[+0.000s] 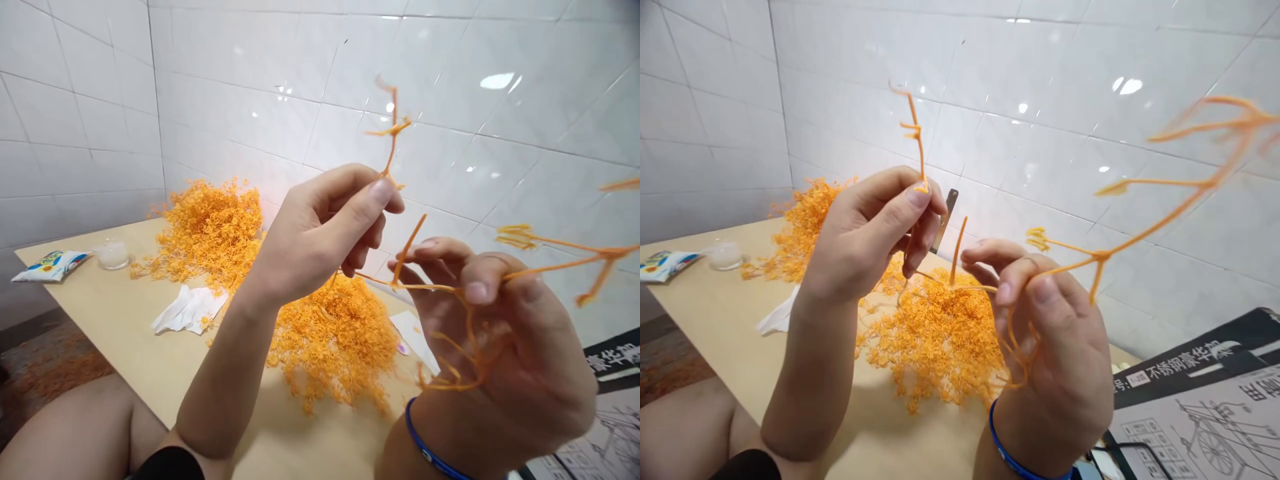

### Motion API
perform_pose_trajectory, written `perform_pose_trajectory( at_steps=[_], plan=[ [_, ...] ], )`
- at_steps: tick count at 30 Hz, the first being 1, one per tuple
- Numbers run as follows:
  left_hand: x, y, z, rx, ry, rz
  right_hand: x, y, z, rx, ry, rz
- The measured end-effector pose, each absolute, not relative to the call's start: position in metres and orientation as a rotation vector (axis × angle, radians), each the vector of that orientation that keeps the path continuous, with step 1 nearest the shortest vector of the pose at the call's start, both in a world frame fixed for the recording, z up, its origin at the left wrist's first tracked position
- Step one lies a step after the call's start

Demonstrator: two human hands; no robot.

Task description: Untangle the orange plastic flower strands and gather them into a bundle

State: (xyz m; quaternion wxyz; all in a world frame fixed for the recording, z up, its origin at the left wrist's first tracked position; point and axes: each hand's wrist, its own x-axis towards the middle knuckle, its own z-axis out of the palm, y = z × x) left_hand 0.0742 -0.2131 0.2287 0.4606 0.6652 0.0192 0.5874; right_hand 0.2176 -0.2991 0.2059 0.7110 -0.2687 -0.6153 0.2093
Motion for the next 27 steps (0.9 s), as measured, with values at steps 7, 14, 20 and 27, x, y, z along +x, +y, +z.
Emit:
perform_pose_trajectory(
  at_steps=[7,14,20,27],
  plan=[
    [0.068,-0.205,0.230,1.650,0.055,1.368,0.212,-0.280,0.211,-0.583,-1.059,0.428],
    [0.073,-0.193,0.228,1.685,0.137,1.427,0.224,-0.251,0.207,-0.780,-1.101,0.516],
    [0.066,-0.199,0.229,1.760,0.175,1.414,0.222,-0.244,0.198,-0.866,-1.212,0.486],
    [0.059,-0.201,0.231,1.819,0.182,1.267,0.226,-0.238,0.194,-0.712,-1.365,0.707]
  ],
)
